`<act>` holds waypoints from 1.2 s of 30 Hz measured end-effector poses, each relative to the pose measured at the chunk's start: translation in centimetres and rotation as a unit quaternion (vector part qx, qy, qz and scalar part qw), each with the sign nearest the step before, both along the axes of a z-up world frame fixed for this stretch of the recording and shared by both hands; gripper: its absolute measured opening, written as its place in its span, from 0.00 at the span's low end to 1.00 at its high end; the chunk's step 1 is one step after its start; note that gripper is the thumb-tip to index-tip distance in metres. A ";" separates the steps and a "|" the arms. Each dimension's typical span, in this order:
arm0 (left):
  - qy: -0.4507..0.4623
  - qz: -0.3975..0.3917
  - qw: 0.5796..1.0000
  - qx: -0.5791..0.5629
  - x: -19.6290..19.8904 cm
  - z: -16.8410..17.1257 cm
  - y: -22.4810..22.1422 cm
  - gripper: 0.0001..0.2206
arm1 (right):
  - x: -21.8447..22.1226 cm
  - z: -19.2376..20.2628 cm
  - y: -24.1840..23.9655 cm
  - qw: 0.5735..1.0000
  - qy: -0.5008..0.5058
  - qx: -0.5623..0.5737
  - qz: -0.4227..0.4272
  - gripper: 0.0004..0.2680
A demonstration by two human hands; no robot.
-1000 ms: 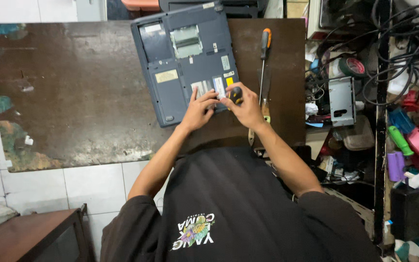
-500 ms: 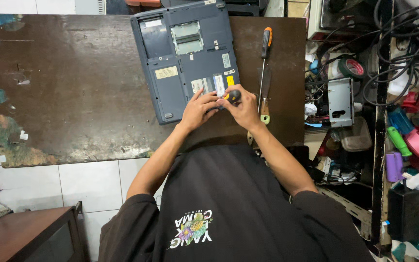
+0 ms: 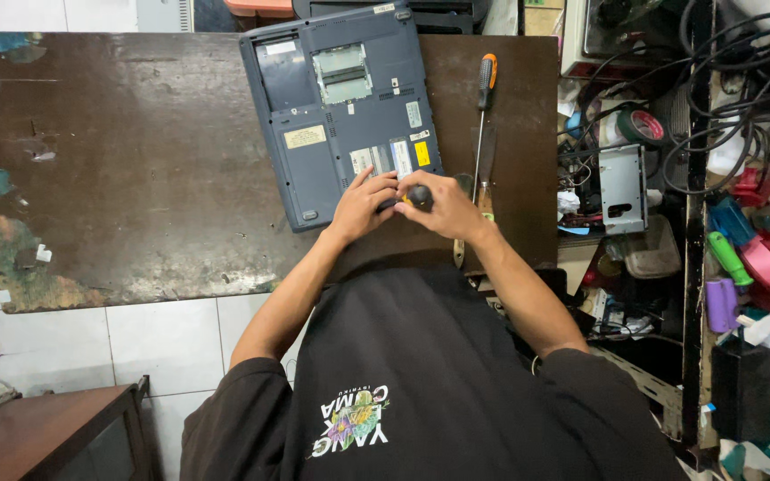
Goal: The person uses a screwdriver to remove screws from the bottom panel of a laptop. They then flip the laptop over and continue to remove screws from the other side of the casing.
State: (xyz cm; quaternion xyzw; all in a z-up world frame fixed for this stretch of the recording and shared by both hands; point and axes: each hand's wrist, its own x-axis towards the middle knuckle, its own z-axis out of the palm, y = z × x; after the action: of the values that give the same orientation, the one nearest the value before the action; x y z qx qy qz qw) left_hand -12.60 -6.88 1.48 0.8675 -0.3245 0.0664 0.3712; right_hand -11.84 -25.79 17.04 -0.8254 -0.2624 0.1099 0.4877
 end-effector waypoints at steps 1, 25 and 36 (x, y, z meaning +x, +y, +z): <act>-0.001 0.001 1.000 0.001 0.0 0.0 0.0 0.12 | 0.0 0.1 -0.1 1.000 -0.001 0.001 0.001 0.09; -0.246 -0.163 0.928 0.228 4.3 3.5 -1.3 0.03 | 1.2 -0.2 -6.1 0.979 -0.055 0.065 -0.187 0.10; -0.220 -0.153 0.934 0.237 3.1 1.2 -1.5 0.06 | 2.1 -1.0 -6.4 0.979 -0.060 0.057 -0.185 0.09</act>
State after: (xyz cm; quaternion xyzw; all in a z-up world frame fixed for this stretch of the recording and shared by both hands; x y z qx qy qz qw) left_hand -9.49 -8.33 2.70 0.8336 -0.5332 0.1197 0.0801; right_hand -9.77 -32.24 16.04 -0.8354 -0.1404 -0.0472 0.5293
